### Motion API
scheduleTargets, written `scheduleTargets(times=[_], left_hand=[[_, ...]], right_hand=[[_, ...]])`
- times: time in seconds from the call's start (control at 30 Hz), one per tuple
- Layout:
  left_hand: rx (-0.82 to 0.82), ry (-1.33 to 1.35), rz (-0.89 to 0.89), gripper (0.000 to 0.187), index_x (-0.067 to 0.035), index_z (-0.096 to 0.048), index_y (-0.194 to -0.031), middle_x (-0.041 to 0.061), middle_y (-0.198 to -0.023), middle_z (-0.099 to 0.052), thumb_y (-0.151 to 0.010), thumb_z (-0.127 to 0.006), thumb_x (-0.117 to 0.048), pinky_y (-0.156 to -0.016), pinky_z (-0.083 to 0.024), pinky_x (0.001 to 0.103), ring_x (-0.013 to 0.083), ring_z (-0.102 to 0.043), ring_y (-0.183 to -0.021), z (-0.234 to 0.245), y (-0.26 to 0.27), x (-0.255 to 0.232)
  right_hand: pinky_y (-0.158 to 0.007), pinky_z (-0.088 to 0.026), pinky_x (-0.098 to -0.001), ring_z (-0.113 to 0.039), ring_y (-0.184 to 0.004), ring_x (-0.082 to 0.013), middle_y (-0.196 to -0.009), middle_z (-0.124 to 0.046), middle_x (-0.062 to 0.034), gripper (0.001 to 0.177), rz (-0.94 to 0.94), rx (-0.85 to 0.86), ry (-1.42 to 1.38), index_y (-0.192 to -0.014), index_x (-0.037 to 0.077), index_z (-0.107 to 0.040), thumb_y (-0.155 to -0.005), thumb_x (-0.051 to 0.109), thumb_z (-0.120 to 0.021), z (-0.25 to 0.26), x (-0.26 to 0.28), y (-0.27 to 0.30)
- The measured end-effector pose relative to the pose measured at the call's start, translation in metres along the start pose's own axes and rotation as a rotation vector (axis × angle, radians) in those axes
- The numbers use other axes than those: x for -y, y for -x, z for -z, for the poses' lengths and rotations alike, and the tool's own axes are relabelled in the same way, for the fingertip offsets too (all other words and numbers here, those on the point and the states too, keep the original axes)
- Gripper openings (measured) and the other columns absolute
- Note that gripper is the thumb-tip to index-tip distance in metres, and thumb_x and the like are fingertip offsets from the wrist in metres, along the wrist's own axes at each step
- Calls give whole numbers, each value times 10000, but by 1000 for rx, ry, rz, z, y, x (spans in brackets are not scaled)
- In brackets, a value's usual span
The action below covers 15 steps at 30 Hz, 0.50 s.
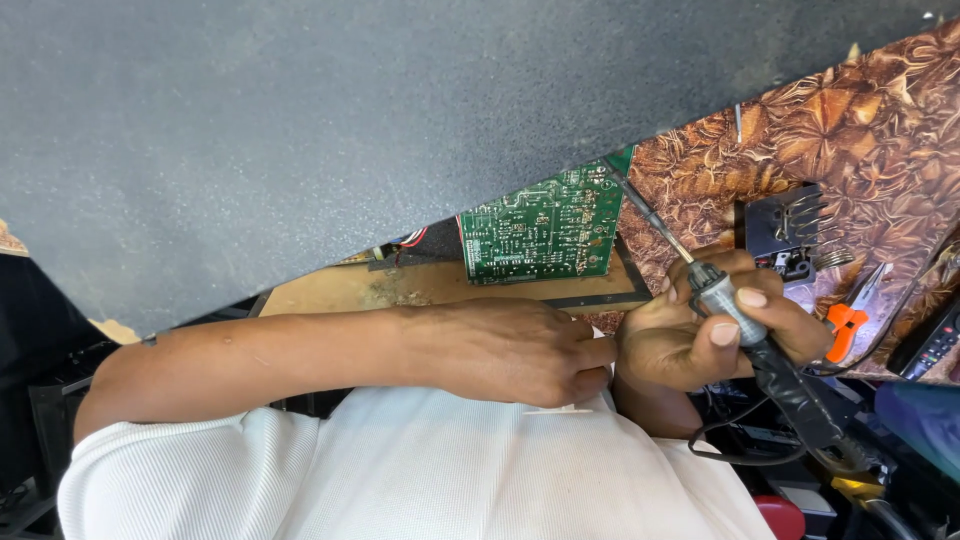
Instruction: Soldering electronic components onto a circuit board as part of a repair task.
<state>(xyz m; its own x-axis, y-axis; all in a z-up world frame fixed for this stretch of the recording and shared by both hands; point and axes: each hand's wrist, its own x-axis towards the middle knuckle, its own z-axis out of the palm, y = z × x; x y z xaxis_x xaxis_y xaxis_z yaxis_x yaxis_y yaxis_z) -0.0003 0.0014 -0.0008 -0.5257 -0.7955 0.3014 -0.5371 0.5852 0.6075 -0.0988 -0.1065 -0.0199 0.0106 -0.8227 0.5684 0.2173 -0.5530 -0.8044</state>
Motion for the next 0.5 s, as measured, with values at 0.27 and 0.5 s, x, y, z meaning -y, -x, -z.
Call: scheduleTargets(times=[0.27, 0.5], left_hand=[[17, 44, 24, 67, 6, -596, -953, 158, -1028, -591, -957, -574, -57, -500, -518, 519, 340, -640, -787, 2, 1, -2], [12, 44, 14, 68, 6, -591, -911, 150, -1024, -592, -949, -585, -50, -490, -523, 502, 335, -657, -826, 5, 2, -3]], right_hand=[[-557, -200, -353, -213, -557, -139, -733, -241, 13, 204, 22, 1, -77, -991, 140, -433, -939, 271, -579, -9, 1, -1], [-556, -240, -372, -232, -541, -176, -696, -237, -13, 218, -34, 43, -35, -1000, 127, -436, -954, 285, -579, -6, 8, 0]])
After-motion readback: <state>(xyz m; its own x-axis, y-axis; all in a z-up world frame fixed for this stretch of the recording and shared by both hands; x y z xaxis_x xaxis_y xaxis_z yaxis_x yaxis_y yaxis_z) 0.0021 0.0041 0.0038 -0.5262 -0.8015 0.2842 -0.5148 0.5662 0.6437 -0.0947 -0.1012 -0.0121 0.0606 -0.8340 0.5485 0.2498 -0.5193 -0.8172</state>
